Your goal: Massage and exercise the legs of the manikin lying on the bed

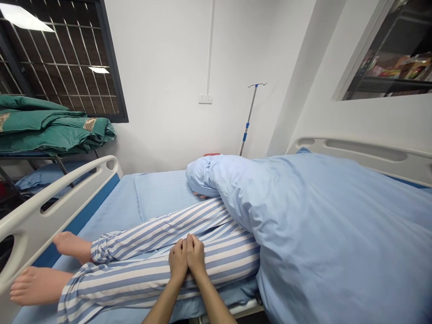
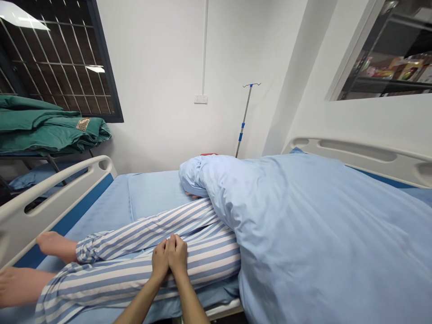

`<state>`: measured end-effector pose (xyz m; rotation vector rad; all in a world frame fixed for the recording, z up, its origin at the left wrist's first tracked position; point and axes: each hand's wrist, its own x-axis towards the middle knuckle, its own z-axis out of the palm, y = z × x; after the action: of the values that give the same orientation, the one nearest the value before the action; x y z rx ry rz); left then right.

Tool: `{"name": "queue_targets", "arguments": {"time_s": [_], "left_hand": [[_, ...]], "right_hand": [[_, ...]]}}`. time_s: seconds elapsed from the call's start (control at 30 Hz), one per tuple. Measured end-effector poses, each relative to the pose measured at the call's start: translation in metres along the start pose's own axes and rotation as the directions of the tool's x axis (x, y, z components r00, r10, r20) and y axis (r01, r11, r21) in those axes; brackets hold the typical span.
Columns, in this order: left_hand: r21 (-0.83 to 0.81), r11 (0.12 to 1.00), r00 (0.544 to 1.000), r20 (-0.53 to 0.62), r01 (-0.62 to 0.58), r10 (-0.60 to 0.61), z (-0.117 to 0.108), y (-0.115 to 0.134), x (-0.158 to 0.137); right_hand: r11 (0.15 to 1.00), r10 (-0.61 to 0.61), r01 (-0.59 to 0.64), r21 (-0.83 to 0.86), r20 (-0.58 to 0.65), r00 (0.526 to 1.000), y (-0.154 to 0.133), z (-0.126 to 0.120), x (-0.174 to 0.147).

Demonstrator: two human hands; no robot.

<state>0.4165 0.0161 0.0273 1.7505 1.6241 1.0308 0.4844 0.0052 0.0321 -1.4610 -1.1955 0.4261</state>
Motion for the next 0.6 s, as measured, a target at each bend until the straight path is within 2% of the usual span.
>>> {"name": "queue_targets", "arguments": {"time_s": [0.23, 0.43, 0.6], "left_hand": [[0.111, 0.994, 1.0, 0.024, 0.011, -0.014, 0.001, -0.006, 0.001], [0.164, 0.985, 0.996, 0.058, 0.052, -0.062, -0.008, 0.002, 0.0], [0.167, 0.985, 0.996, 0.072, 0.032, -0.044, -0.011, 0.008, -0.002]], "right_hand": [[1.0, -0.003, 0.003, -0.029, 0.019, 1.0, -0.004, 0.002, -0.001], [0.988, 0.017, -0.002, -0.155, 0.095, 0.995, -0.008, -0.004, 0.007], [0.962, -0.069, 0.116, -0.247, 0.193, 0.979, -0.03, -0.021, 0.02]]}}
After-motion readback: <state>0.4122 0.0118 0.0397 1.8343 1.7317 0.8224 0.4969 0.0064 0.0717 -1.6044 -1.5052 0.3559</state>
